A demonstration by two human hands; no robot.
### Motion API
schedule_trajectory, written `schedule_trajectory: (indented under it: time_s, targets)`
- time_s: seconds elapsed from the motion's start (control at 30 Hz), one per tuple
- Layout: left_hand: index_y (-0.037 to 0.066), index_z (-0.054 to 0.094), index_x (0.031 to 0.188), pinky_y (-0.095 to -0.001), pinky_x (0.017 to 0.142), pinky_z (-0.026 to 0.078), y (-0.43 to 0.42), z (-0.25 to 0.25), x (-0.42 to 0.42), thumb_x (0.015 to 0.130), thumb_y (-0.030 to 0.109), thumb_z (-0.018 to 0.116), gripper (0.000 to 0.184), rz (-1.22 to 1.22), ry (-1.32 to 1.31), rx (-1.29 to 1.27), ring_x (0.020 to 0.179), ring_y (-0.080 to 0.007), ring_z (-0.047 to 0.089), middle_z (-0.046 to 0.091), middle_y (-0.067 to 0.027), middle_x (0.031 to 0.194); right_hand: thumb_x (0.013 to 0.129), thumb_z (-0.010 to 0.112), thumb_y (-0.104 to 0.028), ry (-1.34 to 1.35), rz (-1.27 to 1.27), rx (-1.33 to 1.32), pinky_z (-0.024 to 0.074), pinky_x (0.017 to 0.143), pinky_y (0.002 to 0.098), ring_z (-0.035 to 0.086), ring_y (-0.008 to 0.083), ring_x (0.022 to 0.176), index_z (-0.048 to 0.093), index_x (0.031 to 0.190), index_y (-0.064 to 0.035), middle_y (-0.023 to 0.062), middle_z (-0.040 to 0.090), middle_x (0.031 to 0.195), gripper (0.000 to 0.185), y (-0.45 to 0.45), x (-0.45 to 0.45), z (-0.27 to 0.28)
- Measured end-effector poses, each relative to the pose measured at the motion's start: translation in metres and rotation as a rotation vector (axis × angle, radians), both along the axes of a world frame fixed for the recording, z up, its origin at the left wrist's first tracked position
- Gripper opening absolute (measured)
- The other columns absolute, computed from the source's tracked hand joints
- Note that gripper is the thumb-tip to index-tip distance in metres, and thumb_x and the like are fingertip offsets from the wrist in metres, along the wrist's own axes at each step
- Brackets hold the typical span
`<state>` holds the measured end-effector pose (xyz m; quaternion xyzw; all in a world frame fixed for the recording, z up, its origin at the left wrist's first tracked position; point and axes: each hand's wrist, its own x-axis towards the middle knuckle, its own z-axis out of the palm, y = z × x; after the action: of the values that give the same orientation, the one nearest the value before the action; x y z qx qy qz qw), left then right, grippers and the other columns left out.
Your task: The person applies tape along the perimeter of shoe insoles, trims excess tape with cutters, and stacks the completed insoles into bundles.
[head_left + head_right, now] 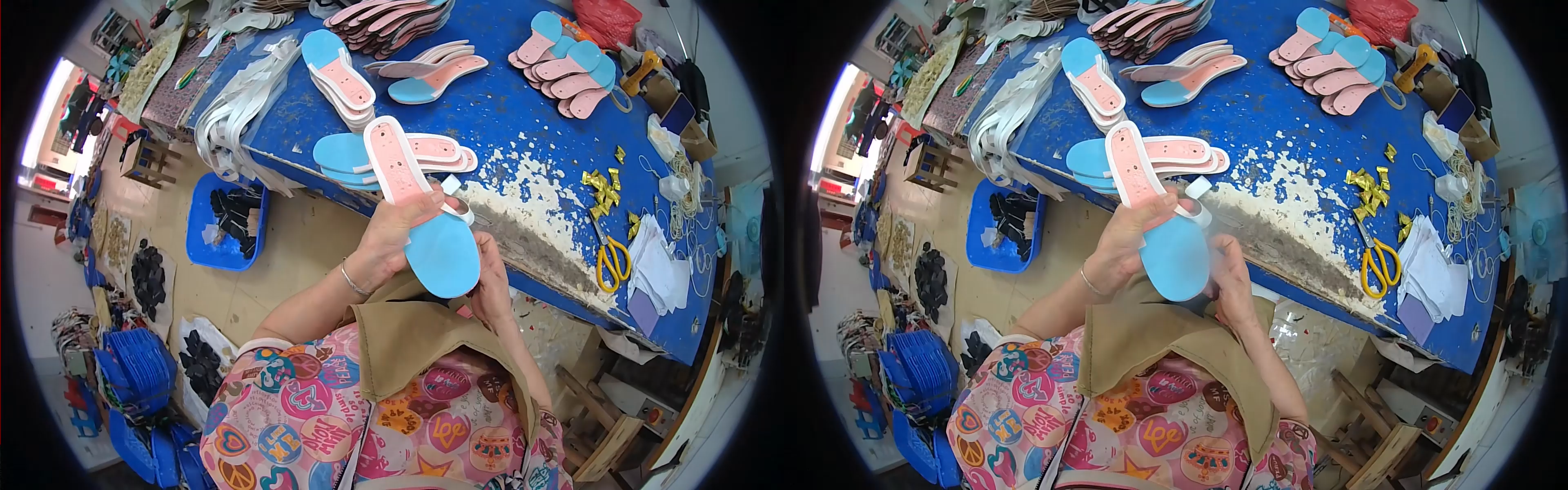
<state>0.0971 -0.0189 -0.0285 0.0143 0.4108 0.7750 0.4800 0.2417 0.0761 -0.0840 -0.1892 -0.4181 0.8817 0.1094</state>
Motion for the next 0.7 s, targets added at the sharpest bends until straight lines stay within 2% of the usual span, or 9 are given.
schedule_trajectory:
  time_s: [0.17, 0.4, 0.47, 0.5, 0.53, 0.57, 0.6, 0.63, 0.7]
  targets:
    - [0.000, 0.048, 0.104, -0.0292, 0.067, 0.053, -0.006, -0.004, 0.005, 0.082, 0.013, 0.060, 0.028, -0.003, -0.025, -0.054, 0.081, -0.0175, 0.059, 0.059, -0.0133, 0.095, 0.085, 0.054, -0.014, 0.160, -0.066, -0.026, 0.0400, 0.075, 0.0196, 0.050, 0.0076, 0.087, 0.043, 0.103, -0.0044, 0.0023, 0.053, 0.096, 0.024, -0.003, -0.013, -0.002]
    - [-0.001, 0.049, 0.105, -0.0287, 0.066, 0.053, -0.015, 0.000, 0.005, 0.082, 0.010, 0.060, 0.028, 0.007, -0.033, -0.163, 0.081, -0.0173, 0.060, 0.059, -0.0136, 0.094, 0.084, 0.056, -0.014, 0.158, 0.017, 0.105, 0.0392, 0.079, 0.0197, 0.050, 0.0076, 0.089, 0.042, 0.106, -0.0035, 0.0022, 0.053, 0.098, 0.028, 0.001, -0.013, -0.006]
    - [-0.001, 0.050, 0.103, -0.0285, 0.066, 0.053, -0.016, -0.002, 0.004, 0.082, 0.011, 0.061, 0.026, 0.041, 0.014, -0.157, 0.080, -0.0169, 0.060, 0.060, -0.0127, 0.093, 0.084, 0.056, -0.016, 0.145, -0.073, 0.120, 0.0395, 0.063, 0.0172, 0.050, 0.0056, 0.075, 0.042, 0.108, -0.0034, -0.0008, 0.053, 0.088, 0.031, -0.005, -0.016, -0.008]
    - [-0.001, 0.052, 0.101, -0.0282, 0.066, 0.052, -0.016, -0.002, 0.002, 0.082, 0.012, 0.061, 0.025, 0.074, 0.067, -0.151, 0.079, -0.0166, 0.060, 0.061, -0.0119, 0.091, 0.084, 0.056, -0.016, 0.145, -0.067, 0.120, 0.0395, 0.063, 0.0172, 0.050, 0.0056, 0.075, 0.042, 0.108, -0.0034, -0.0008, 0.053, 0.088, 0.031, -0.002, -0.014, -0.008]
    - [-0.001, 0.052, 0.101, -0.0282, 0.066, 0.052, -0.017, -0.002, -0.002, 0.082, 0.012, 0.061, 0.025, 0.082, 0.068, -0.150, 0.079, -0.0166, 0.060, 0.061, -0.0119, 0.091, 0.085, 0.056, -0.018, 0.146, -0.022, -0.012, 0.0345, 0.054, 0.0170, 0.046, 0.0045, 0.066, 0.042, 0.109, -0.0041, -0.0021, 0.052, 0.082, 0.031, 0.003, -0.012, -0.008]
    - [-0.001, 0.054, 0.099, -0.0283, 0.066, 0.052, -0.019, -0.001, -0.006, 0.082, 0.014, 0.061, 0.024, 0.040, 0.196, -0.176, 0.078, -0.0160, 0.060, 0.062, -0.0110, 0.089, 0.085, 0.056, -0.019, 0.146, 0.023, -0.146, 0.0296, 0.046, 0.0168, 0.043, 0.0035, 0.056, 0.041, 0.109, -0.0049, -0.0033, 0.051, 0.075, 0.032, 0.007, -0.011, -0.009]
    - [-0.001, 0.055, 0.097, -0.0283, 0.066, 0.052, -0.022, 0.000, -0.009, 0.083, 0.016, 0.062, 0.024, -0.006, 0.320, -0.205, 0.078, -0.0153, 0.060, 0.062, -0.0102, 0.087, 0.086, 0.055, -0.024, 0.167, 0.045, -0.110, 0.0180, 0.039, 0.0184, 0.033, 0.0026, 0.046, 0.048, 0.102, -0.0054, -0.0048, 0.047, 0.066, 0.025, 0.009, -0.011, 0.000]
    - [-0.001, 0.055, 0.097, -0.0283, 0.066, 0.052, -0.024, 0.000, -0.011, 0.083, 0.016, 0.062, 0.024, -0.004, 0.317, -0.209, 0.078, -0.0153, 0.060, 0.062, -0.0102, 0.087, 0.086, 0.055, -0.024, 0.163, 0.048, -0.114, 0.0180, 0.039, 0.0184, 0.033, 0.0026, 0.046, 0.048, 0.102, -0.0054, -0.0048, 0.047, 0.066, 0.025, 0.014, -0.012, -0.001]
    - [-0.002, 0.058, 0.095, -0.0284, 0.066, 0.051, -0.026, 0.001, -0.010, 0.083, 0.021, 0.062, 0.026, -0.079, 0.394, -0.159, 0.077, -0.0137, 0.060, 0.062, -0.0084, 0.086, 0.087, 0.054, -0.025, -0.099, 0.068, 0.161, 0.0213, 0.040, 0.0183, 0.035, 0.0025, 0.046, 0.053, 0.092, -0.0051, -0.0042, 0.047, 0.062, 0.020, 0.025, -0.017, -0.002]
